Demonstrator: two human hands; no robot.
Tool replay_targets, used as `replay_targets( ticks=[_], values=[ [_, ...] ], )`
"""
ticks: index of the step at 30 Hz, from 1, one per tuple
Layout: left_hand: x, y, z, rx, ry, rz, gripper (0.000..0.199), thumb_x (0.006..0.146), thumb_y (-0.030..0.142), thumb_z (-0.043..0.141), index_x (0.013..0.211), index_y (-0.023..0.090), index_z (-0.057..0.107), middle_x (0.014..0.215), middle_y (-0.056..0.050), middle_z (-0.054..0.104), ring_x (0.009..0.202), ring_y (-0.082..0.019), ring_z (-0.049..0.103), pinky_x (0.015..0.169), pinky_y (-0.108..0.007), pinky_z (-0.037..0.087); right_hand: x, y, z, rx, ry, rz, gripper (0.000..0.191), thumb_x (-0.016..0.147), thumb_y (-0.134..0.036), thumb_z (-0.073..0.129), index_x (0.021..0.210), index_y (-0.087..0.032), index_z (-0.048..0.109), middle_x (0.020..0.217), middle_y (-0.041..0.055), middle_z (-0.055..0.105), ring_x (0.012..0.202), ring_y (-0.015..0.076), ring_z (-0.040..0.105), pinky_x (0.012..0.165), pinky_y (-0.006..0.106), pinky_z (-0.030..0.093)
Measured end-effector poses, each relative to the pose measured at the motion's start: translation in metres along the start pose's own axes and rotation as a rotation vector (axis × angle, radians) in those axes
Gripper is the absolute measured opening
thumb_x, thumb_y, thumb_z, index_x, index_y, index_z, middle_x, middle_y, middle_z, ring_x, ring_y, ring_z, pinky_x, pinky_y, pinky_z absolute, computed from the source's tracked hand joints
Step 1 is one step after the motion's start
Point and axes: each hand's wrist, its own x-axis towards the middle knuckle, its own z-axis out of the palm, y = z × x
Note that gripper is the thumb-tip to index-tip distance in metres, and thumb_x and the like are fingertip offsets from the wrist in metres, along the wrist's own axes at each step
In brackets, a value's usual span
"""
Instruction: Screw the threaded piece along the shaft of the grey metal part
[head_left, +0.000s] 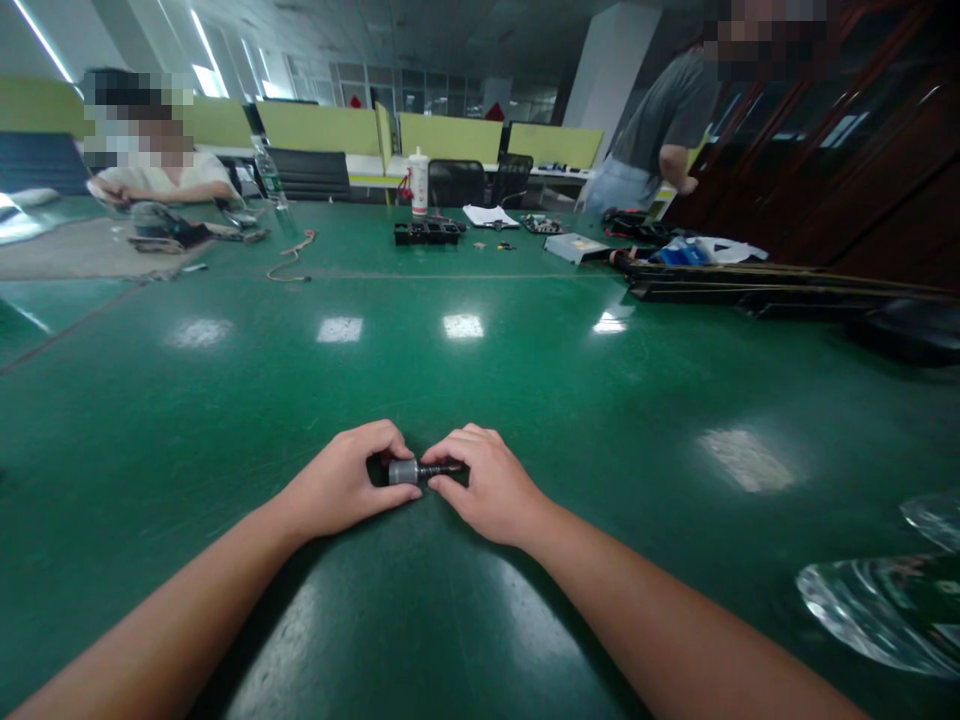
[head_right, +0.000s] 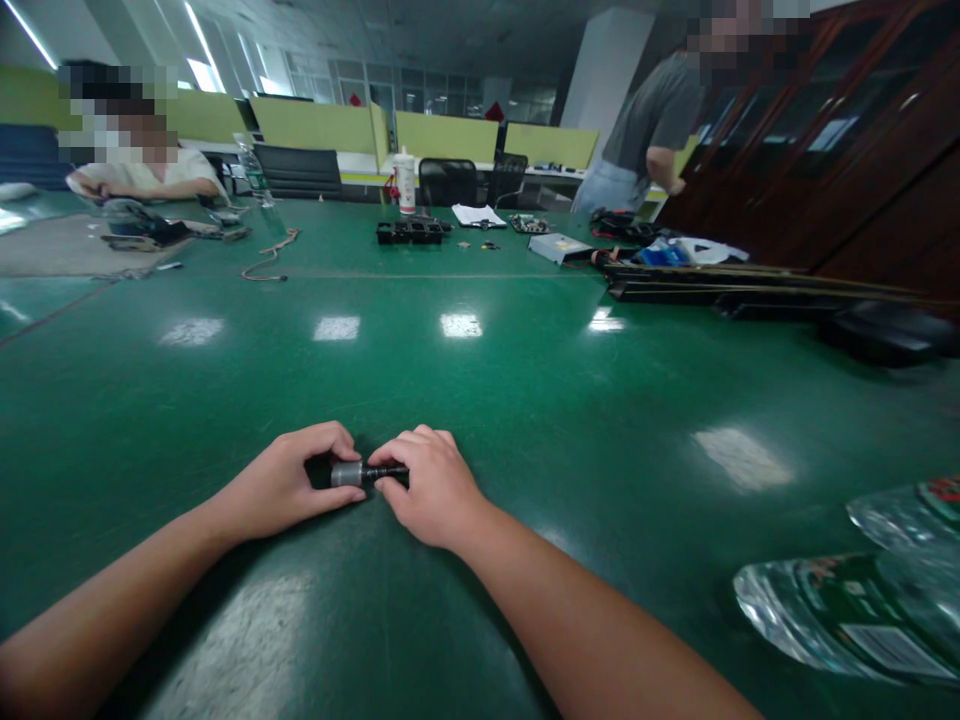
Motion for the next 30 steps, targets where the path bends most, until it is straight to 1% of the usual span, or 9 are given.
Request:
replay_targets(
  ticks=[6, 23, 30],
  values=[
    [-0.0003, 0.0012, -0.001, 0.005, 0.0, 0.0, 0.022, 0.078, 0.036, 0.073, 0.086, 0.018, 0.062, 0.086, -0.003, 0.065, 0.078, -0.018, 0.061, 0.07, -0.028, 0.046, -0.0002, -0.0016, -0.001, -0.006, -0.004, 0.005, 0.013, 0.085, -0.017, 0.067, 0.097, -0.023, 0.07, 0.094, 0.0002, 0.071, 0.093, 0.0182, 0.057, 0.087, 0.035, 0.038],
    [-0.0004, 0.0033, -0.0019, 0.01, 0.003, 0.003, 0.019, 0.077, 0.033, 0.071, 0.085, 0.018, 0.062, 0.084, -0.002, 0.065, 0.077, -0.018, 0.061, 0.069, -0.028, 0.046, 0.0001, -0.0003, 0.0002, -0.024, -0.009, -0.004, 0.011, 0.087, -0.022, 0.068, 0.097, -0.024, 0.071, 0.093, 0.0003, 0.071, 0.092, 0.018, 0.057, 0.087, 0.035, 0.037],
    [-0.0006, 0.0035, -0.0018, 0.023, 0.002, 0.006, 0.018, 0.078, 0.032, 0.071, 0.085, 0.018, 0.062, 0.084, -0.002, 0.064, 0.077, -0.018, 0.061, 0.07, -0.028, 0.045, -0.0004, -0.0017, -0.001, -0.018, -0.01, -0.004, 0.011, 0.087, -0.021, 0.067, 0.096, -0.023, 0.071, 0.094, 0.0011, 0.07, 0.092, 0.0182, 0.057, 0.087, 0.035, 0.037]
  ],
)
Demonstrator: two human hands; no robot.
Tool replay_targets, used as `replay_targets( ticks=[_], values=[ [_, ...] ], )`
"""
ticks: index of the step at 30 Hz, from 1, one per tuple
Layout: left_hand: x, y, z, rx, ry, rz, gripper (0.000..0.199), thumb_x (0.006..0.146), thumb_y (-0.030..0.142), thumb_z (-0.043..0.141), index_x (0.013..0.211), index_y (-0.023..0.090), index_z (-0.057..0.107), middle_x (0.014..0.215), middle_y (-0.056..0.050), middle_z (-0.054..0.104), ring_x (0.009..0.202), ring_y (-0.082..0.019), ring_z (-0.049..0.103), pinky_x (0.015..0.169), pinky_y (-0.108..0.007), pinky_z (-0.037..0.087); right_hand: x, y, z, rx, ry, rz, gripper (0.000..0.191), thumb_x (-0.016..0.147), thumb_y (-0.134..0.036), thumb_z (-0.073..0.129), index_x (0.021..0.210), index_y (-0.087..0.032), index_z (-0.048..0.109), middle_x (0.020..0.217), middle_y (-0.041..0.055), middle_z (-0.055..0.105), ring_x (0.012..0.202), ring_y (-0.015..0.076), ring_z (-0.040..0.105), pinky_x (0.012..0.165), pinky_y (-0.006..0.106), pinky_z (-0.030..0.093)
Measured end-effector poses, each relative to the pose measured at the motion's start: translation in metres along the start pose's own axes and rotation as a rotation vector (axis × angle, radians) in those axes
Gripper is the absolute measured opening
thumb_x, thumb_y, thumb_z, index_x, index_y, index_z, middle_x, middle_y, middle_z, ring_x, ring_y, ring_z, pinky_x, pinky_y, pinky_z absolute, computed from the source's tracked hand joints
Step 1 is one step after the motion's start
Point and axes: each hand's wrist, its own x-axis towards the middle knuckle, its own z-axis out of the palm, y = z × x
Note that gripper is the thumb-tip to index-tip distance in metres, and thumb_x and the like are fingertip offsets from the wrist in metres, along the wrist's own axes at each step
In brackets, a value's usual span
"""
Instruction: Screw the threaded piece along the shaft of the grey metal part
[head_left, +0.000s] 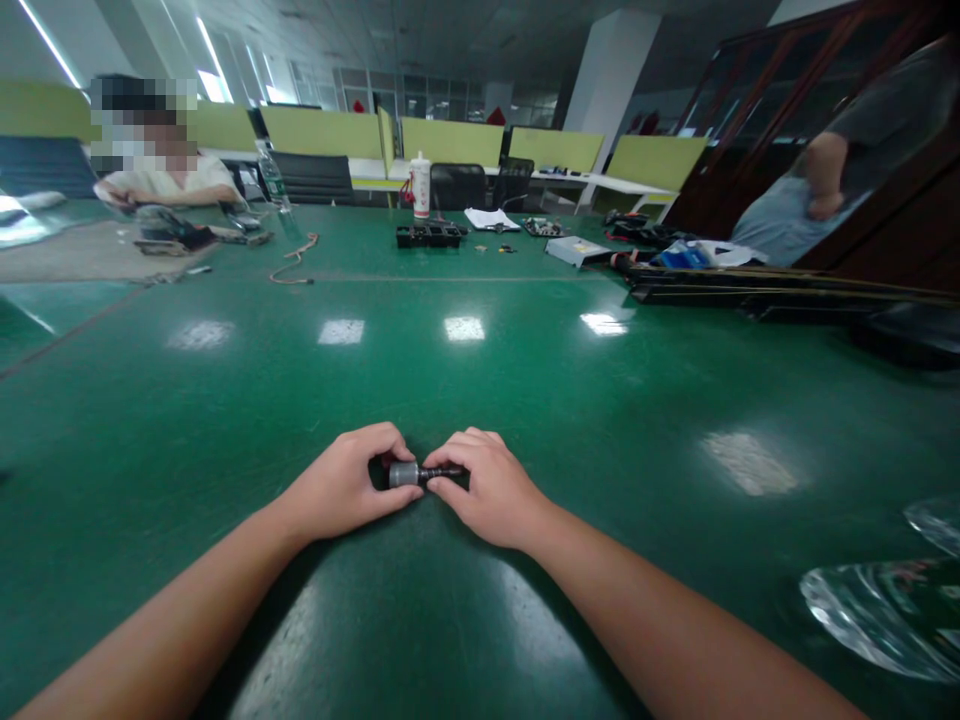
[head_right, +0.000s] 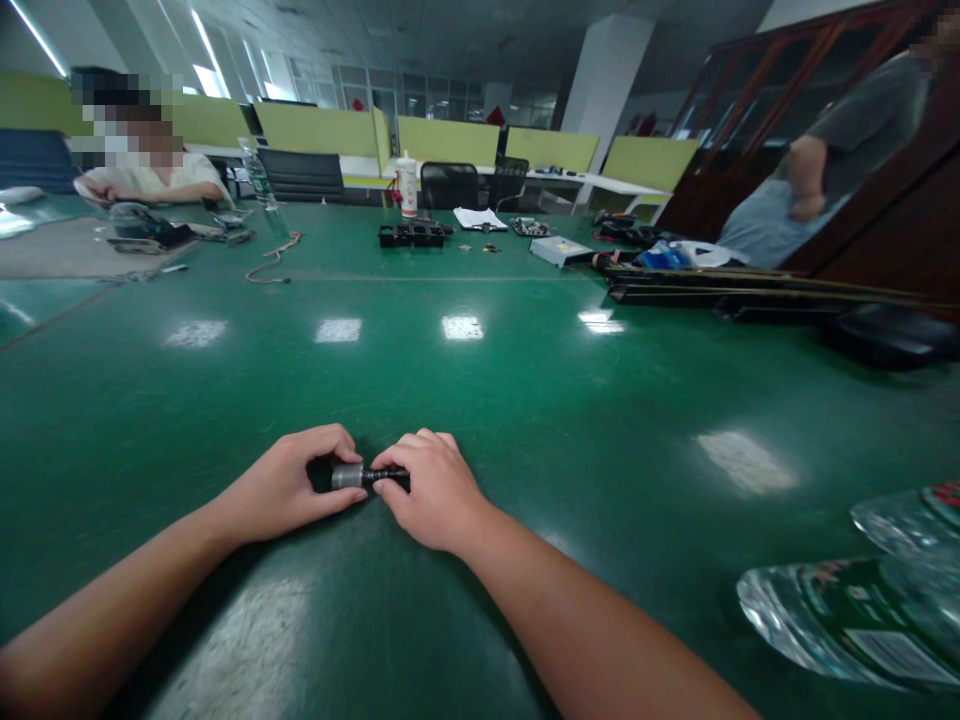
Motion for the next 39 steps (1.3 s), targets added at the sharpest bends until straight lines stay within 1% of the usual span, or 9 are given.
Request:
replay_targets(
  ticks=[14, 20, 24, 32, 39],
  values=[
    [-0.0004, -0.0031, 0.0008, 0.022, 0.005, 0.004, 0.019, 0.078, 0.032, 0.071, 0.086, 0.017, 0.061, 0.084, -0.002, 0.063, 0.077, -0.017, 0.06, 0.07, -0.027, 0.045, 0.0002, 0.0032, 0.0013, 0.006, 0.01, 0.008, 0.011, 0.083, -0.019, 0.07, 0.094, -0.022, 0.07, 0.092, 0.0007, 0.07, 0.091, 0.018, 0.057, 0.085, 0.034, 0.037],
    [-0.0007, -0.0029, 0.0004, 0.027, 0.011, 0.018, 0.017, 0.078, 0.031, 0.07, 0.085, 0.018, 0.061, 0.083, -0.001, 0.063, 0.076, -0.017, 0.06, 0.069, -0.026, 0.045, 0.0012, 0.0037, 0.0026, 0.016, 0.025, 0.015, 0.012, 0.079, -0.024, 0.076, 0.091, -0.023, 0.071, 0.089, -0.0004, 0.07, 0.089, 0.0175, 0.057, 0.085, 0.033, 0.037],
    [-0.0006, -0.0028, 0.0006, 0.023, 0.011, 0.018, 0.017, 0.078, 0.031, 0.07, 0.085, 0.018, 0.061, 0.084, -0.001, 0.064, 0.077, -0.017, 0.061, 0.069, -0.026, 0.045, 0.0019, 0.0041, 0.0029, 0.018, 0.03, 0.028, 0.009, 0.08, -0.023, 0.076, 0.088, -0.022, 0.071, 0.086, -0.0002, 0.069, 0.087, 0.0172, 0.057, 0.082, 0.033, 0.037],
    [-0.0012, -0.0035, 0.0, 0.017, 0.006, 0.006, 0.019, 0.079, 0.032, 0.07, 0.086, 0.017, 0.061, 0.085, -0.002, 0.064, 0.078, -0.017, 0.061, 0.071, -0.028, 0.045, 0.0015, 0.0034, 0.0025, 0.011, 0.052, 0.043, 0.009, 0.08, -0.021, 0.075, 0.087, -0.022, 0.071, 0.085, 0.0004, 0.069, 0.087, 0.0177, 0.056, 0.08, 0.032, 0.038],
    [-0.0003, -0.0041, -0.0011, 0.026, 0.015, -0.014, 0.02, 0.079, 0.034, 0.07, 0.086, 0.018, 0.062, 0.085, -0.002, 0.064, 0.078, -0.018, 0.061, 0.071, -0.029, 0.045, 0.0015, 0.0022, 0.0017, -0.006, 0.074, 0.056, 0.009, 0.079, -0.02, 0.075, 0.087, -0.022, 0.071, 0.085, 0.0006, 0.069, 0.087, 0.0182, 0.056, 0.081, 0.033, 0.039]
  ],
)
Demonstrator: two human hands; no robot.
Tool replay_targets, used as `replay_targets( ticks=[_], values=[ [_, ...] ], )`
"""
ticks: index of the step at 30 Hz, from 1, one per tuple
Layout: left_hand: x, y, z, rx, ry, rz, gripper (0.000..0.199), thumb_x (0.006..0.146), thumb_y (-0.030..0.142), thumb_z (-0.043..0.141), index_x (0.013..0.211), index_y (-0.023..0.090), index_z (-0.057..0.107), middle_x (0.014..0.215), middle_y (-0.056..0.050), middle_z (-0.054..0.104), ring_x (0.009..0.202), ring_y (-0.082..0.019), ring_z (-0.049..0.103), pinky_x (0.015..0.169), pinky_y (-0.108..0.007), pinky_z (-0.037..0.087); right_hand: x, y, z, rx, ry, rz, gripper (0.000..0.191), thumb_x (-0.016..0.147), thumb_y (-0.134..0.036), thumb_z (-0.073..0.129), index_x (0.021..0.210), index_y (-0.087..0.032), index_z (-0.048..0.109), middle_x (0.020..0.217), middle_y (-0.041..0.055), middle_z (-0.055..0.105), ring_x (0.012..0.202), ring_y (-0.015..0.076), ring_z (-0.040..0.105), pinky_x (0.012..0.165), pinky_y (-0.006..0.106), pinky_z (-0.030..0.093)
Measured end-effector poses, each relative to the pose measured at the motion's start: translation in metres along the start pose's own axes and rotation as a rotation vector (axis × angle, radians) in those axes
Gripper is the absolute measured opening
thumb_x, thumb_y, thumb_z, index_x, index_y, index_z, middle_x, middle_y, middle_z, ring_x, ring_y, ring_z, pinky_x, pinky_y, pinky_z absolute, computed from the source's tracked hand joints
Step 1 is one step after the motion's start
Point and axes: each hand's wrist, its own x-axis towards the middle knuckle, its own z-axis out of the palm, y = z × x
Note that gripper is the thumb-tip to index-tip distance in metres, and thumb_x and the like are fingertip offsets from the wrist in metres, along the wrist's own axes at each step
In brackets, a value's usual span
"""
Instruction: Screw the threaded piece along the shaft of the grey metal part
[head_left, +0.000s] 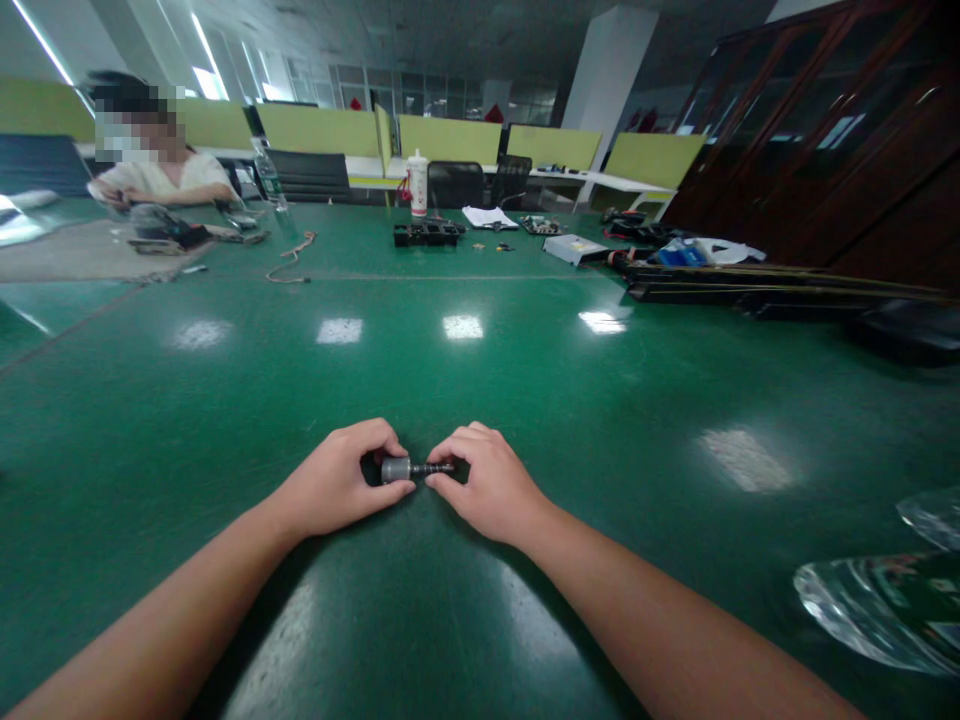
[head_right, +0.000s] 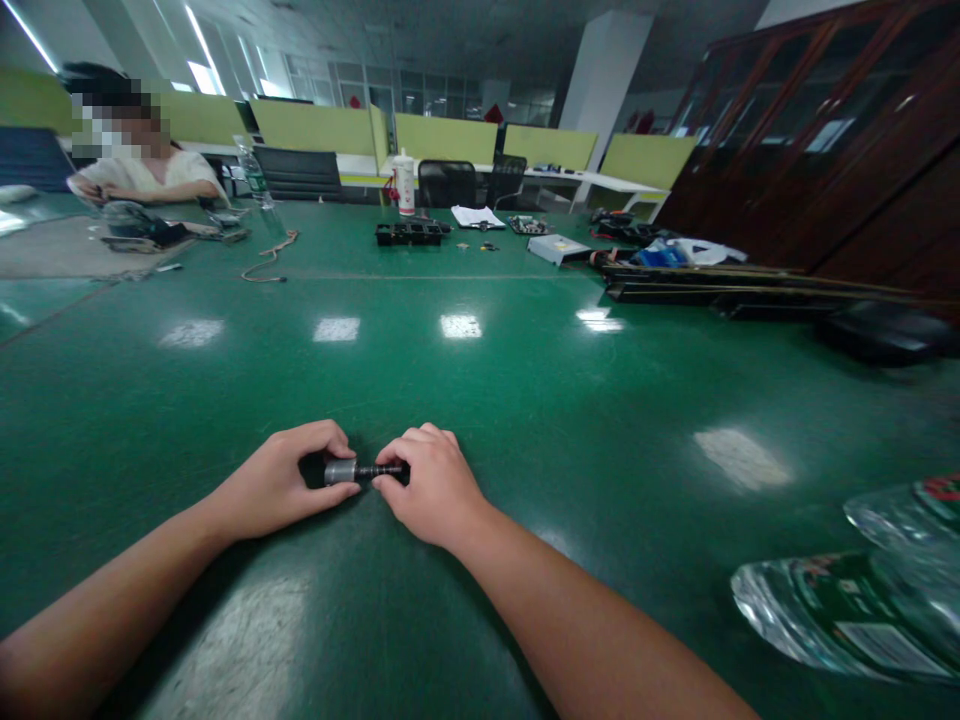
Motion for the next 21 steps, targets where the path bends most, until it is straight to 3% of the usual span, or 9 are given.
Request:
replay_targets(
  ticks=[21],
  values=[
    [-0.0003, -0.0055, -0.0012, 0.038, 0.046, 0.001, 0.017, 0.079, 0.034, 0.068, 0.083, 0.018, 0.061, 0.08, -0.001, 0.064, 0.072, -0.016, 0.059, 0.066, -0.026, 0.045, 0.0003, 0.0053, -0.0028, -0.075, 0.09, 0.118, 0.007, 0.077, -0.02, 0.072, 0.084, -0.023, 0.071, 0.084, 0.0006, 0.069, 0.087, 0.02, 0.056, 0.081, 0.036, 0.037]
  ],
)
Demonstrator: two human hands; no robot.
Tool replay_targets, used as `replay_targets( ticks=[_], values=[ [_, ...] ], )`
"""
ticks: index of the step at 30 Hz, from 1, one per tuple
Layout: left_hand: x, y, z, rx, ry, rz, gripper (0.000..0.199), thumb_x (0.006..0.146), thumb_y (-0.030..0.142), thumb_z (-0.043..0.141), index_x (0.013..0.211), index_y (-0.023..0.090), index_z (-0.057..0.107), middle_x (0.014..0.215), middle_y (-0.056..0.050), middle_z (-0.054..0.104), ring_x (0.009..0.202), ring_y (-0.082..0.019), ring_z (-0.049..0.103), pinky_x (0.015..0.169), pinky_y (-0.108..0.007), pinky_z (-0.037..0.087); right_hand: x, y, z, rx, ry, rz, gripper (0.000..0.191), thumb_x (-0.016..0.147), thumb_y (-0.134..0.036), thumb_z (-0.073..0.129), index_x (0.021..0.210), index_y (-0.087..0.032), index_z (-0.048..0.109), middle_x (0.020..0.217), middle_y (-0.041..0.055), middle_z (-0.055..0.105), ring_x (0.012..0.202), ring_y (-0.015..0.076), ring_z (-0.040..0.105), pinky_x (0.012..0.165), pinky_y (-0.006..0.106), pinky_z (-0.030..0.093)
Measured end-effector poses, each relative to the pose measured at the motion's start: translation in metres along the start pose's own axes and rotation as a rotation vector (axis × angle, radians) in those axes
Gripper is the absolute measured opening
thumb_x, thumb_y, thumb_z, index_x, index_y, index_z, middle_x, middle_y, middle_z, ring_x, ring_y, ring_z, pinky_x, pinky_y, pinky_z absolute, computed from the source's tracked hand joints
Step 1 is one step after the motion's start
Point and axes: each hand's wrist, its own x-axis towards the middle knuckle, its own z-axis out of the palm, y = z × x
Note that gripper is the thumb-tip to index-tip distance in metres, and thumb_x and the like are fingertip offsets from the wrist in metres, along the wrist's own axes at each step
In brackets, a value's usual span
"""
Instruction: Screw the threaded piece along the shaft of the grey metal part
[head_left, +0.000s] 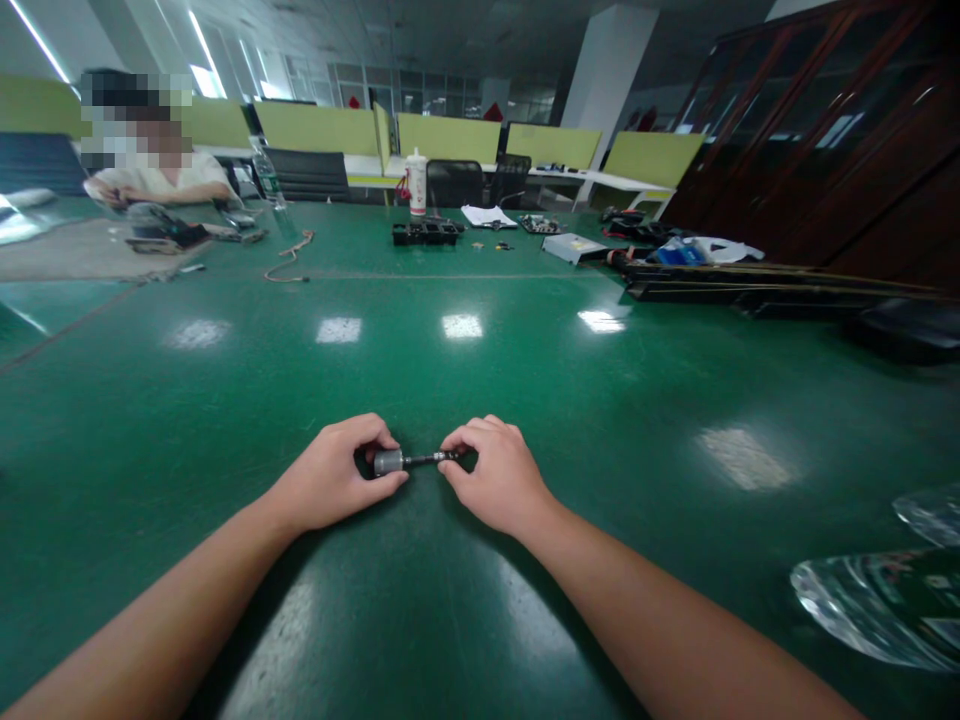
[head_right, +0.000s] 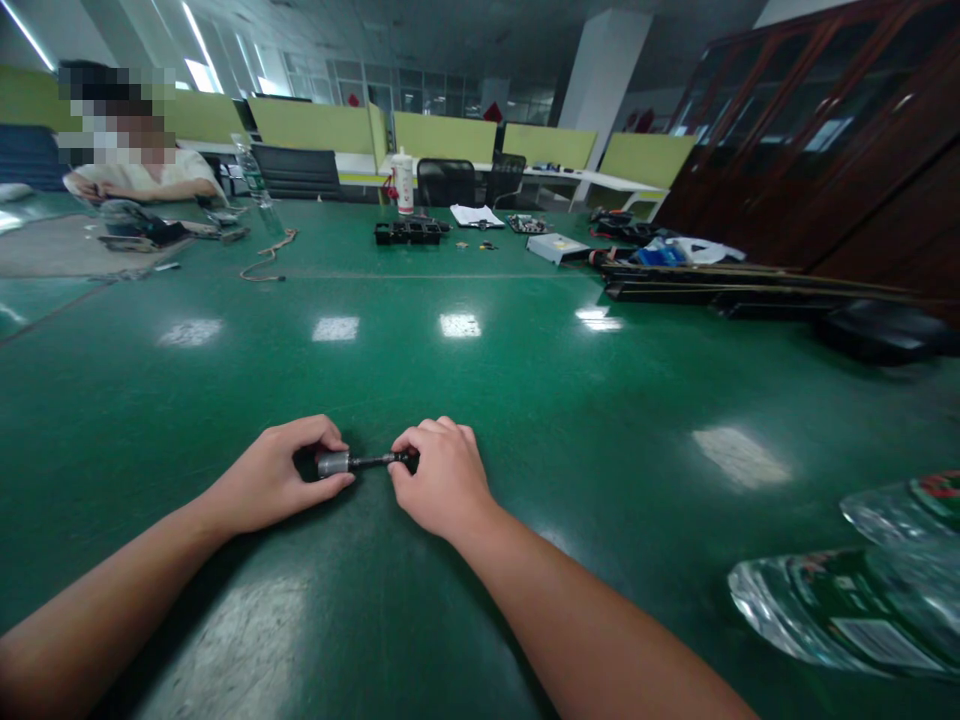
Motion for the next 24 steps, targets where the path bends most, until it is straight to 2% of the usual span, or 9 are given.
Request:
replay_targets(
  ticks=[6, 9, 14, 24],
  values=[
    [0.0014, 0.0002, -0.0006, 0.029, 0.03, -0.045, 0.017, 0.078, 0.032, 0.068, 0.082, 0.018, 0.06, 0.077, 0.0, 0.064, 0.068, -0.016, 0.059, 0.063, -0.026, 0.045, 0.0009, 0.0023, -0.002, -0.007, 0.034, 0.044, 0.009, 0.075, -0.018, 0.072, 0.082, -0.024, 0.071, 0.082, 0.0013, 0.068, 0.086, 0.0203, 0.056, 0.078, 0.035, 0.038],
    [0.0023, 0.0015, -0.0008, 0.029, 0.029, -0.063, 0.017, 0.078, 0.032, 0.068, 0.088, 0.018, 0.063, 0.079, -0.001, 0.064, 0.069, -0.017, 0.059, 0.063, -0.027, 0.046, 0.0006, 0.0019, -0.0022, 0.008, 0.03, 0.053, 0.008, 0.076, -0.018, 0.072, 0.082, -0.023, 0.07, 0.082, 0.0014, 0.067, 0.085, 0.0199, 0.056, 0.078, 0.035, 0.038],
    [0.0031, 0.0027, -0.002, 0.036, 0.011, 0.001, 0.02, 0.082, 0.032, 0.066, 0.098, 0.02, 0.068, 0.092, -0.004, 0.066, 0.084, -0.019, 0.062, 0.076, -0.03, 0.048, 0.0007, 0.0017, -0.0024, 0.003, 0.028, 0.053, 0.008, 0.076, -0.019, 0.071, 0.082, -0.023, 0.07, 0.083, 0.0005, 0.067, 0.087, 0.0199, 0.056, 0.08, 0.035, 0.038],
    [0.0018, -0.0003, -0.0032, 0.019, 0.014, 0.009, 0.02, 0.081, 0.032, 0.068, 0.097, 0.02, 0.069, 0.092, -0.004, 0.067, 0.084, -0.02, 0.064, 0.076, -0.031, 0.05, 0.0021, 0.0031, -0.0018, 0.003, 0.012, 0.049, 0.009, 0.077, -0.021, 0.074, 0.085, -0.025, 0.072, 0.086, 0.0, 0.07, 0.09, 0.0202, 0.057, 0.082, 0.037, 0.038]
  ],
)
